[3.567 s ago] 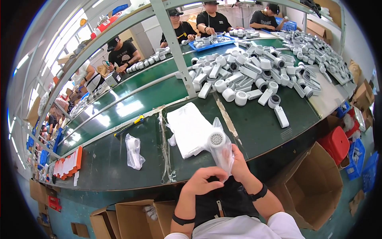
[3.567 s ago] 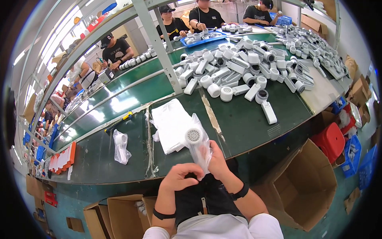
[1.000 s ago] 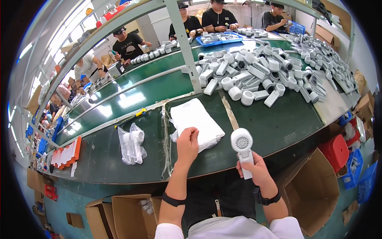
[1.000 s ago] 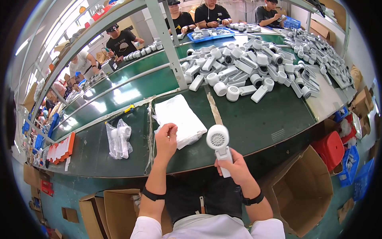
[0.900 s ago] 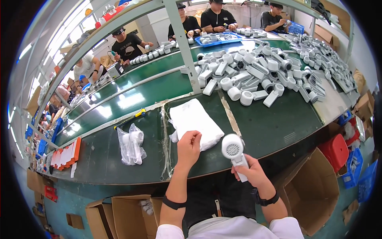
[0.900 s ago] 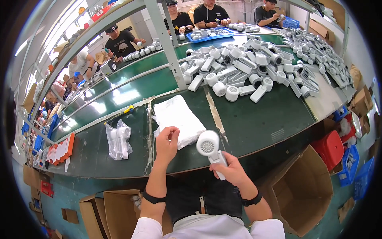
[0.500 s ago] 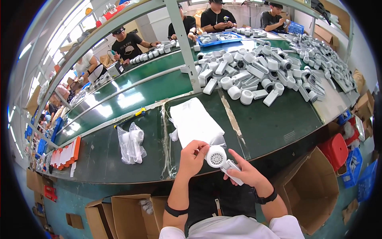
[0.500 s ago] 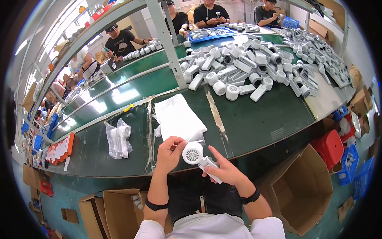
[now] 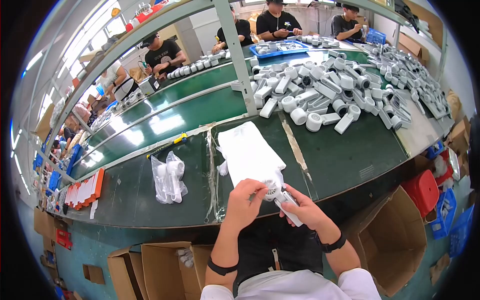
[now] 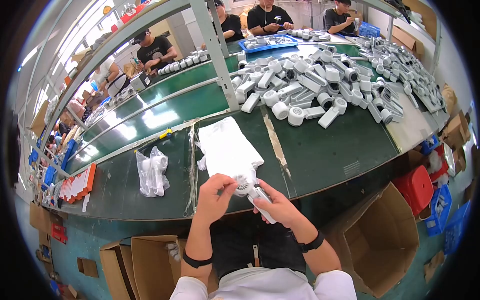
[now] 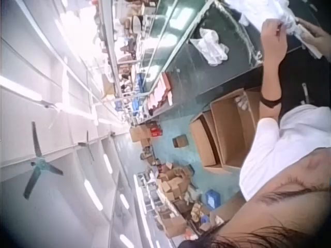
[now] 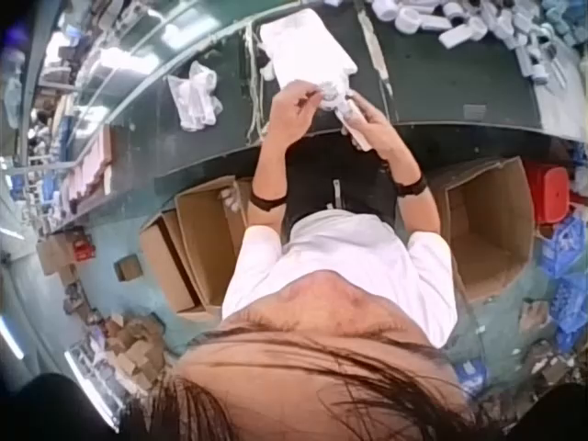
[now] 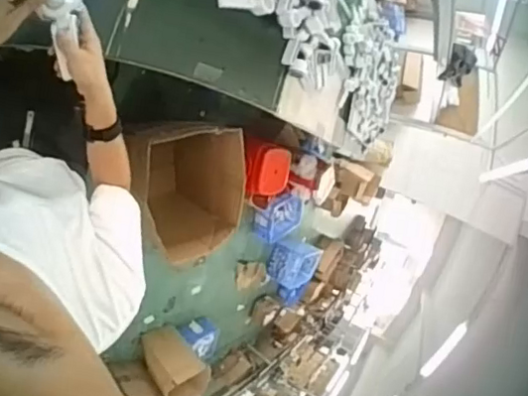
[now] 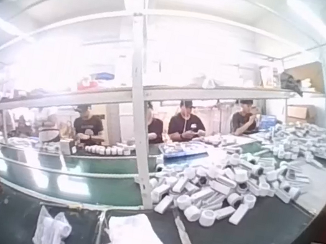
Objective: Packaging white hair dryers into individual plastic bags and then placing them into a large cardboard box on an assembly line.
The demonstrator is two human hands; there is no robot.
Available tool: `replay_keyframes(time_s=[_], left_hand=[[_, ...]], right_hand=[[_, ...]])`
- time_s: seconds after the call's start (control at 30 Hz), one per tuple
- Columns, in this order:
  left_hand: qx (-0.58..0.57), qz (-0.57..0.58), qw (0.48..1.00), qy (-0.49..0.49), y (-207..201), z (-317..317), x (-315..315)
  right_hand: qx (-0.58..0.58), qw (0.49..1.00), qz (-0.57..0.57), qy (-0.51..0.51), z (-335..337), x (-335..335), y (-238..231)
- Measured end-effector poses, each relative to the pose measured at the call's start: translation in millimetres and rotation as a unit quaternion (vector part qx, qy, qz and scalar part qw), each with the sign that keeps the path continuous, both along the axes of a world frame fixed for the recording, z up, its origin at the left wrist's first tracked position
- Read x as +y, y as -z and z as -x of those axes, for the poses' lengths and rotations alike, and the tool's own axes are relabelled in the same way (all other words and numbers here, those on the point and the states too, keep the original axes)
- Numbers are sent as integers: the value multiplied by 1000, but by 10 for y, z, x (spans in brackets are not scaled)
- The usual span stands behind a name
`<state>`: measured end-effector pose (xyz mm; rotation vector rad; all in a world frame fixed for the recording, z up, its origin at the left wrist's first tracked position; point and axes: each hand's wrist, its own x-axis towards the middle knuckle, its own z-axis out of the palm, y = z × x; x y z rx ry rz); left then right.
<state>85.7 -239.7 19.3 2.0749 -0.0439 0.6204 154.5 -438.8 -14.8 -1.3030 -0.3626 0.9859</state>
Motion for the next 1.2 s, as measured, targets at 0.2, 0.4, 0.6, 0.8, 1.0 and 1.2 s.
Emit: replay_keyframes(time_s=[0.2,0.4,0.6,0.8,1.0,1.2], left_hand=[[-77,-120,987,78,127,103,-353],[-11,41,983,177,377,259,-502],[-30,315,948,24,528,213,-366],[164,590,780,128,489,218,-525],[109,631,754,146,489,287,-241],[35,639,764,80,507,425,28]], right_hand=[[-9,991,-42,125,82,141,91],[-130,951,-127,250,83,265,261],[7,967,-149,206,171,310,111],[-303,887,-70,341,265,531,257],[-487,787,14,378,70,359,37],[-505,795,-24,335,232,427,248]])
